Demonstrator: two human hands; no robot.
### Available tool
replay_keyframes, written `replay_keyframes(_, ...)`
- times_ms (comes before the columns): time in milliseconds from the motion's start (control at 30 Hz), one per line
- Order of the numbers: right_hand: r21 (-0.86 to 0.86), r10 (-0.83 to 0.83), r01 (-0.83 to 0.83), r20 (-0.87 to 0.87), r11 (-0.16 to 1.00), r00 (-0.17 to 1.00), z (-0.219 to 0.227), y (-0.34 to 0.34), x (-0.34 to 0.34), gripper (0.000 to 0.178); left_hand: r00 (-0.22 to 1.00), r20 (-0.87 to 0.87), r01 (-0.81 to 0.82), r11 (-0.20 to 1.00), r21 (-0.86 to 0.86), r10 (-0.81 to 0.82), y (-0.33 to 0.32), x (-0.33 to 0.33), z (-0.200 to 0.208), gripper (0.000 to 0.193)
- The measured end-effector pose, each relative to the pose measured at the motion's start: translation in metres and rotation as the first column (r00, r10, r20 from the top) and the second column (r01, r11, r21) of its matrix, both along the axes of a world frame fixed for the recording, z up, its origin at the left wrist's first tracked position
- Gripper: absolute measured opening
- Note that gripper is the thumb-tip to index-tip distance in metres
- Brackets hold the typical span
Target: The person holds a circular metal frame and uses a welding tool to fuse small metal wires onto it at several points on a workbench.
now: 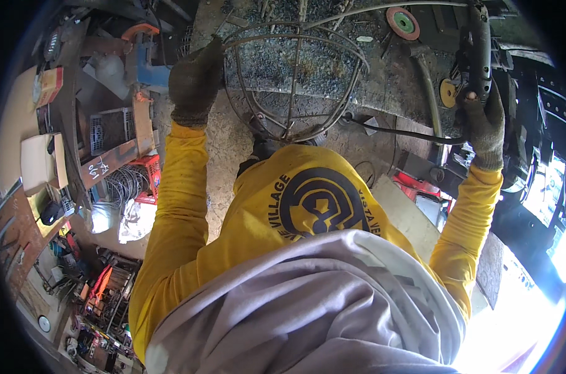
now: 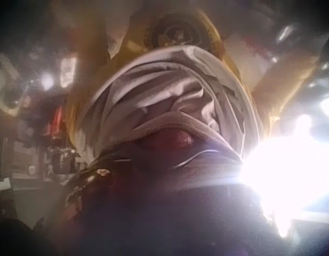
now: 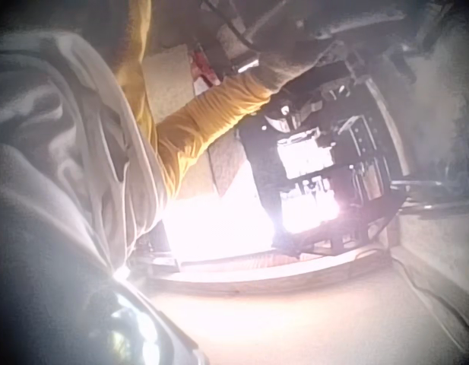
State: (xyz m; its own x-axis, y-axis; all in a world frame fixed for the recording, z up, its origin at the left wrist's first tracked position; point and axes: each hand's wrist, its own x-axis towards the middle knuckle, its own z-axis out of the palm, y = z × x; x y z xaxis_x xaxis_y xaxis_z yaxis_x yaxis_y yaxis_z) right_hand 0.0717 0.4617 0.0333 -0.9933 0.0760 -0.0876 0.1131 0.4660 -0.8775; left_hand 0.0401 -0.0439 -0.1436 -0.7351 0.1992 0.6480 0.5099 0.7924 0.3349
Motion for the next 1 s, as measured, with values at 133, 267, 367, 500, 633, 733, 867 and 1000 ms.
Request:
replay_keyframes(133,-0.045,-0.014,0.013,-0.017,0.999,1.0,-0.008,0.0,0.0,0.045,0.999,0.035,-0.012,1.0,-0.014,0.013,0.004,0.001,0.006,0.034)
replay_keyframes(267,0.058,0.017,-0.016,-0.008,0.998,1.0,-0.002,-0.003,0.0,0.044,1.0,0.021,0.011,0.999,0.037,-0.012,0.002,-0.001,0.001,0.032)
replay_keyframes(367,0.042,0.007,-0.007,-0.006,0.999,1.0,-0.004,-0.009,-0.003,0.047,0.997,0.056,-0.056,0.995,-0.088,0.061,0.002,0.004,0.007,0.034)
replay_keyframes(500,0.05,0.004,-0.005,0.007,0.999,1.0,-0.001,-0.007,-0.002,0.051,0.999,0.045,-0.003,1.0,0.001,0.003,0.001,0.0,0.002,0.036)
replay_keyframes(633,0.06,0.019,-0.02,0.024,0.998,1.0,-0.002,-0.003,-0.004,0.054,0.998,0.058,-0.007,0.998,0.06,0.003,-0.002,-0.001,-0.009,0.035)
replay_keyframes(733,0.044,0.026,-0.027,0.024,0.999,0.999,-0.006,0.002,-0.006,0.055,0.998,0.065,-0.027,0.999,0.027,0.025,-0.001,0.001,-0.005,0.034)
replay_keyframes(867,0.033,0.03,-0.029,-0.01,0.999,1.0,-0.005,-0.001,-0.007,0.052,0.954,0.224,-0.15,0.964,-0.218,0.199,0.012,0.011,0.021,0.029)
replay_keyframes(1000,0.019,0.039,-0.038,-0.022,0.999,0.999,-0.006,0.004,-0.008,0.049,0.984,0.147,-0.084,0.988,-0.129,0.103,0.007,0.007,0.017,0.03)
